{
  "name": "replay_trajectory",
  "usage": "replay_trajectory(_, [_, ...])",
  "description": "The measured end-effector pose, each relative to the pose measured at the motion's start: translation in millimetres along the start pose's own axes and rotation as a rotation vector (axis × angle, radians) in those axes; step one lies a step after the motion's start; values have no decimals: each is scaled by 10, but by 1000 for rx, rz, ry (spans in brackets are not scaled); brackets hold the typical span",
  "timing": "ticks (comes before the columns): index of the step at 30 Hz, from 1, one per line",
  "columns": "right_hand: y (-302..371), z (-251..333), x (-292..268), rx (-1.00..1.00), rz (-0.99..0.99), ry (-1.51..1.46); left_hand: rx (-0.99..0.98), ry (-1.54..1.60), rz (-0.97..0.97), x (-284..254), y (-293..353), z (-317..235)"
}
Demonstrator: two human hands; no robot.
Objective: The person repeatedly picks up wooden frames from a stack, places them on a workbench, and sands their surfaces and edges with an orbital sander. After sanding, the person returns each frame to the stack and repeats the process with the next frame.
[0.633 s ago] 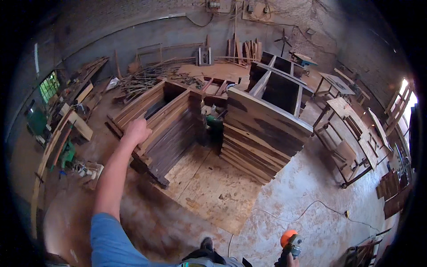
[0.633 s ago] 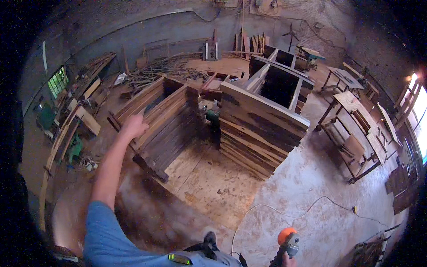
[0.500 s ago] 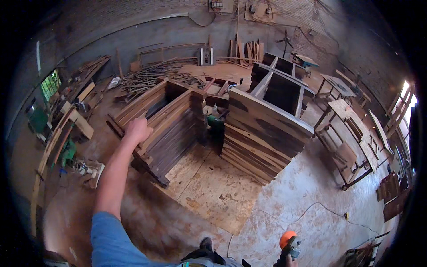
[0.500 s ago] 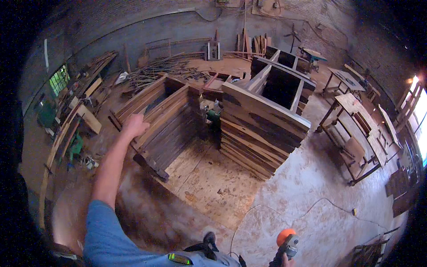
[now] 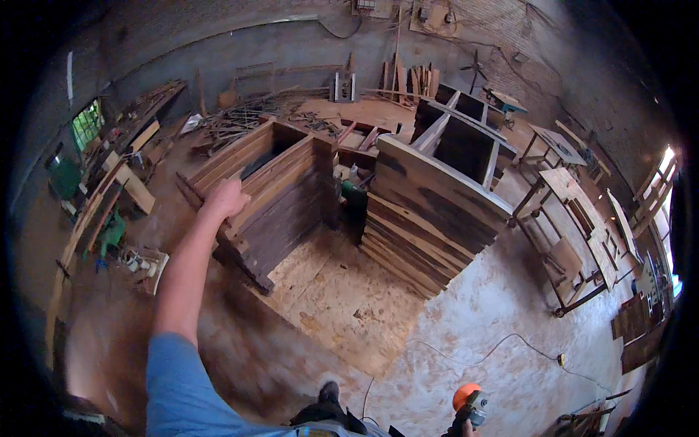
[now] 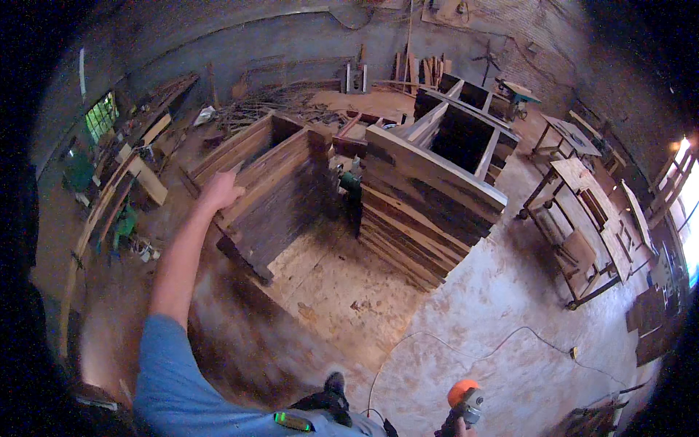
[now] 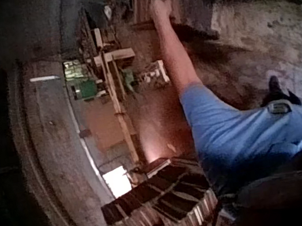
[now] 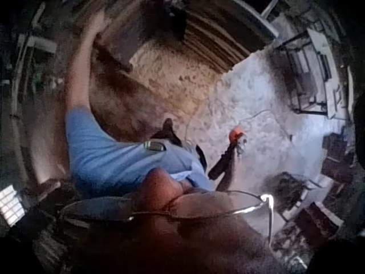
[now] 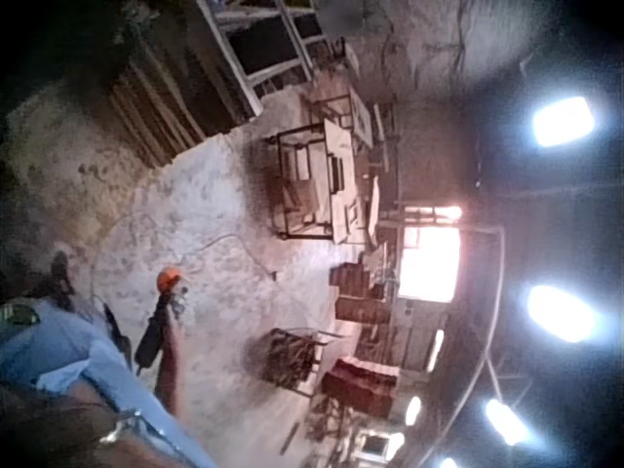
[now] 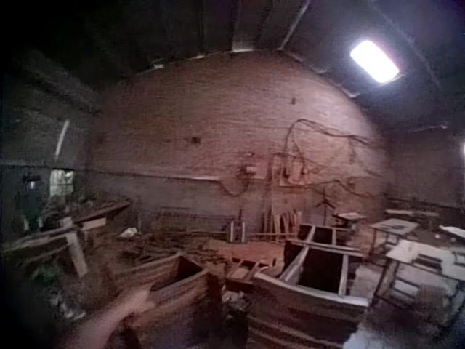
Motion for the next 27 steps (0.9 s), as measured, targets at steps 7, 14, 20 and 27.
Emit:
replay_trajectory(7, [110,57,-115,-20,88,53,-57,302,-410,-597,814,89])
replay_trajectory(14, [-429,-481,-623,-150,384,316,-178,362,-262,107,3317,808])
replay_trajectory(20, [-405,-349,209,-201,758,373,-598,223,-29,679,6455,1681])
replay_trajectory(27, [422,-681,1048,-250,1133,517,-887,54,-290,-465,9027,1875])
Point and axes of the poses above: each hand's wrist, its own y-axis away from the middle knuckle, its own x-axis out of the palm, z = x × y, the point moved 8 cm from there along -y, towards the middle knuckle, and after that the axes turned 8 degrees about -x, right-handed, at the moved point
